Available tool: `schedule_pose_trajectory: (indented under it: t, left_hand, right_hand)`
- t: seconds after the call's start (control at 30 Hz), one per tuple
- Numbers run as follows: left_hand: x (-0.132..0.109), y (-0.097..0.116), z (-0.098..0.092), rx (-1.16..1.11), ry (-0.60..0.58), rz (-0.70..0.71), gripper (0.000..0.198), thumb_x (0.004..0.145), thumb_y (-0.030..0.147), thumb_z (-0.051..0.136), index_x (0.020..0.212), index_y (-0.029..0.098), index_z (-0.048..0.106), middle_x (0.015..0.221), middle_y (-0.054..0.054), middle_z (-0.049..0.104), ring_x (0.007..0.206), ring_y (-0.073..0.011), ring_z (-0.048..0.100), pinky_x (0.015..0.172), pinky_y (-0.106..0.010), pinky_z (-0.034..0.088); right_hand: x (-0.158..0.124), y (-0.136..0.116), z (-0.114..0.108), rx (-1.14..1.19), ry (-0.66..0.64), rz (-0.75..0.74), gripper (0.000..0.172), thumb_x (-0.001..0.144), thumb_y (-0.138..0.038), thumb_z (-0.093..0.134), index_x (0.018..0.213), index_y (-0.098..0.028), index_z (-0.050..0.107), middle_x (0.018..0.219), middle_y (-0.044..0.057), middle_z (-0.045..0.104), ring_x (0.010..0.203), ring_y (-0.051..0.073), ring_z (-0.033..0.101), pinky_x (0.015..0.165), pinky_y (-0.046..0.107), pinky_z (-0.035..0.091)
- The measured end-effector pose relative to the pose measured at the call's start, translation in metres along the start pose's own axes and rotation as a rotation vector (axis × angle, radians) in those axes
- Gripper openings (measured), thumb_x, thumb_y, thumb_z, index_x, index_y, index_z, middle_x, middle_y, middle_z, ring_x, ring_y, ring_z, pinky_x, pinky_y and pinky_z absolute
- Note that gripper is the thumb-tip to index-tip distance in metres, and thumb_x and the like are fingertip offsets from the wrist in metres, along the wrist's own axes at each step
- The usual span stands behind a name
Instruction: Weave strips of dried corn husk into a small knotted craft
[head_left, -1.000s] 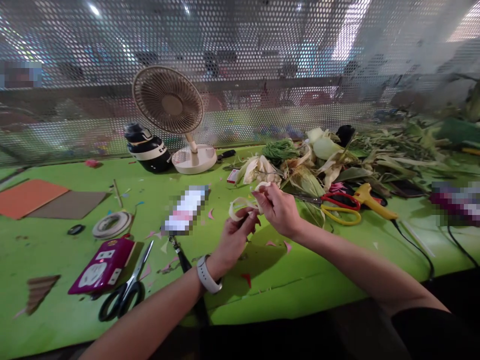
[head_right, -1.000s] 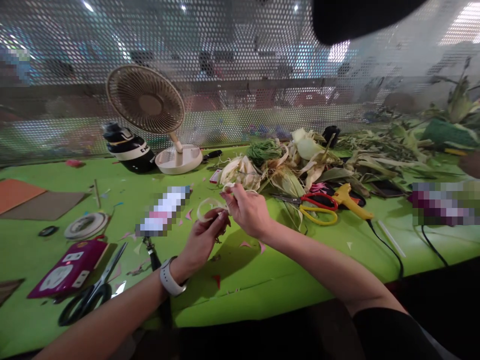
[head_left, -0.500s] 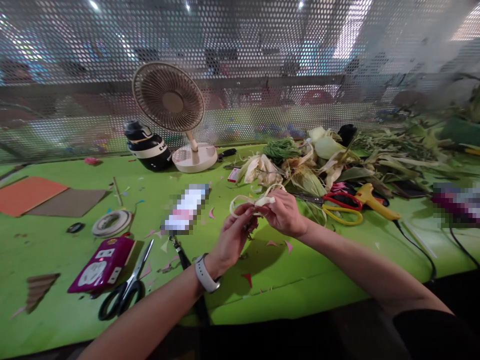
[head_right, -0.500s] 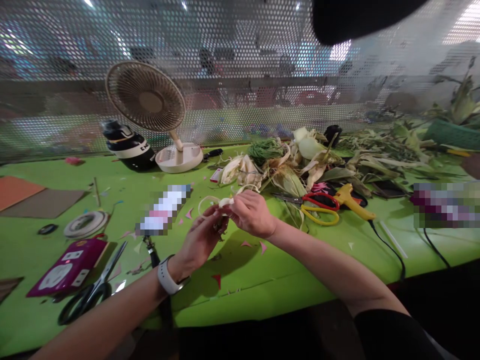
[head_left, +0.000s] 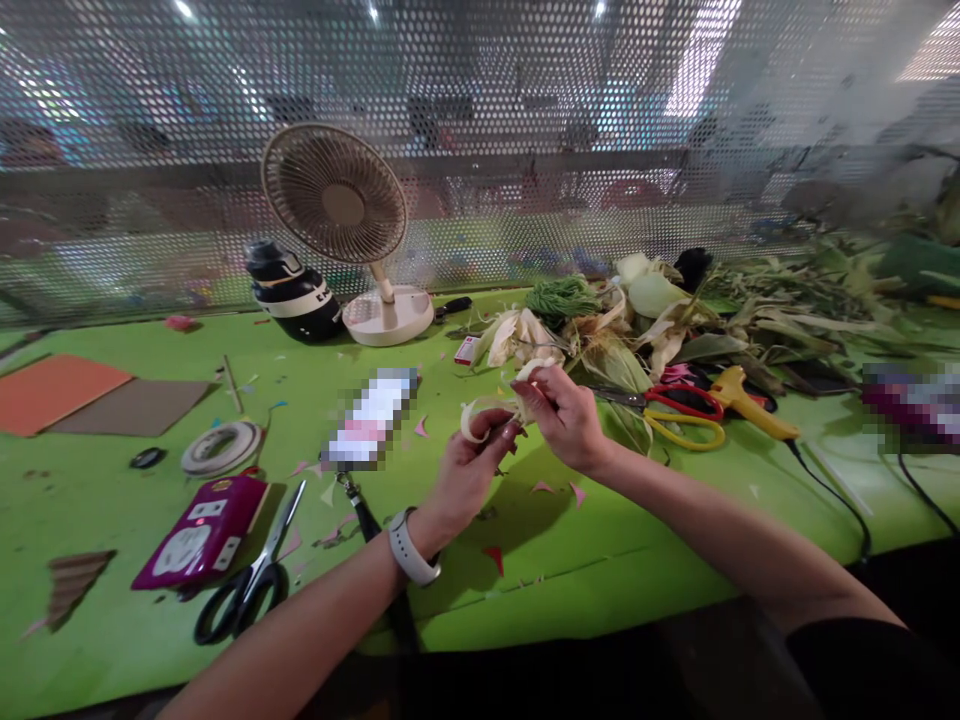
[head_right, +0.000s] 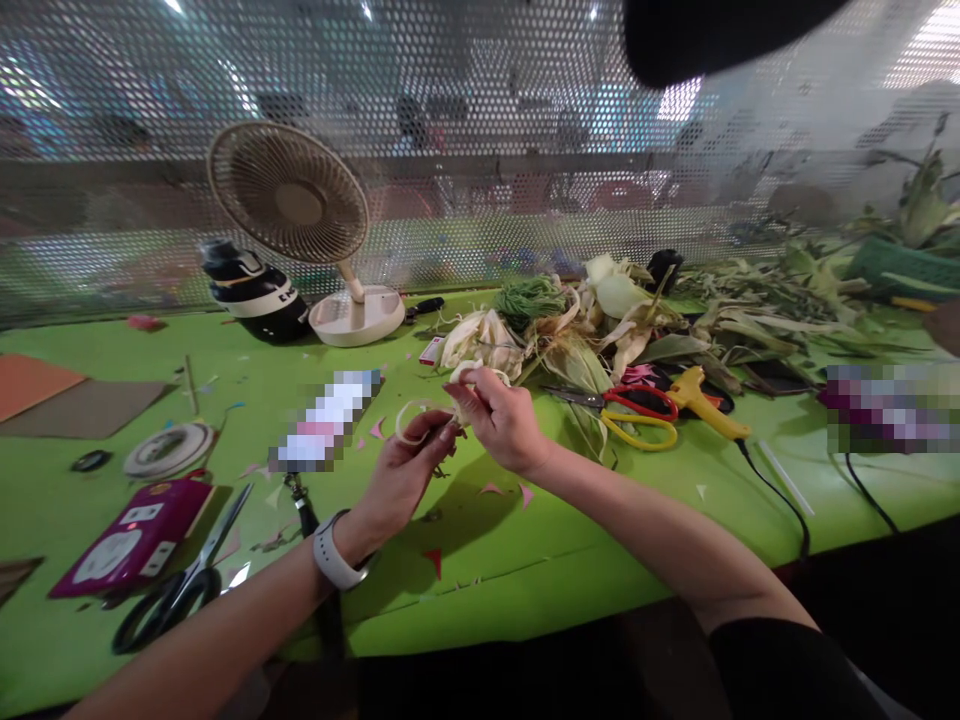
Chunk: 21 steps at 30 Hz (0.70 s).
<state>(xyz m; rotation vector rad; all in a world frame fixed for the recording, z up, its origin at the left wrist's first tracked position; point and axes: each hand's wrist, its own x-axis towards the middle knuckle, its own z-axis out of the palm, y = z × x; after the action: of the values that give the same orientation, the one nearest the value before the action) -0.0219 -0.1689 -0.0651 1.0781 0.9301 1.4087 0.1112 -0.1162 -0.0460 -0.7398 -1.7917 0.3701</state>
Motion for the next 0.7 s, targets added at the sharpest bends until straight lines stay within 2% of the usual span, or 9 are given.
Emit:
schedule_pose_trajectory:
  t: [0.1, 0.27, 0.5, 0.7]
  left_hand:
    - [-0.0003, 0.0021, 0.0005, 0.059, -0.022, 0.009, 0.023, 0.07, 0.034, 0.074, 0.085, 0.018, 0.066, 0.072, 0.001, 0.06, 0.064, -0.0094, 0.05, 0.062, -0.023, 0.044]
    - [-0.0008, 0.0007, 0.0, 0.032, -0.009, -0.056, 0.029, 0.069, 0.038, 0.074, 0.088, 0.019, 0.063, 0.072, 0.002, 0.059, 0.062, -0.0092, 0.047, 0.06, -0.023, 0.042]
    - [-0.0031, 0.0094, 0.001, 0.149, -0.1, 0.062, 0.016, 0.076, 0.032, 0.068, 0.083, 0.018, 0.065, 0.07, 0.001, 0.054, 0.063, -0.0104, 0.045, 0.06, -0.023, 0.039]
    - [-0.0043, 0.002, -0.0017, -0.03, -0.048, -0.119, 0.02, 0.073, 0.031, 0.071, 0.087, 0.019, 0.065, 0.068, 0.002, 0.055, 0.062, -0.0095, 0.045, 0.059, -0.021, 0.038]
  right_hand:
    - [-0.001, -0.0012, 0.0012, 0.069, 0.005, 0.099, 0.017, 0.089, -0.033, 0.052, 0.084, -0.018, 0.056, 0.056, -0.006, 0.048, 0.044, 0.005, 0.037, 0.043, 0.015, 0.032]
    - [-0.0028, -0.0029, 0.0009, 0.043, -0.015, 0.047, 0.017, 0.088, -0.033, 0.055, 0.083, -0.016, 0.058, 0.064, -0.003, 0.055, 0.049, 0.005, 0.041, 0.049, 0.015, 0.036]
    - [-0.0016, 0.0031, 0.0033, 0.005, -0.022, 0.133, 0.02, 0.088, -0.036, 0.054, 0.085, -0.017, 0.059, 0.053, -0.007, 0.042, 0.043, 0.005, 0.031, 0.044, 0.017, 0.028]
    - [-0.0047, -0.0021, 0.0081, 0.02, -0.05, 0.152, 0.022, 0.088, -0.039, 0.053, 0.086, -0.018, 0.061, 0.051, -0.007, 0.042, 0.042, 0.006, 0.032, 0.043, 0.017, 0.028]
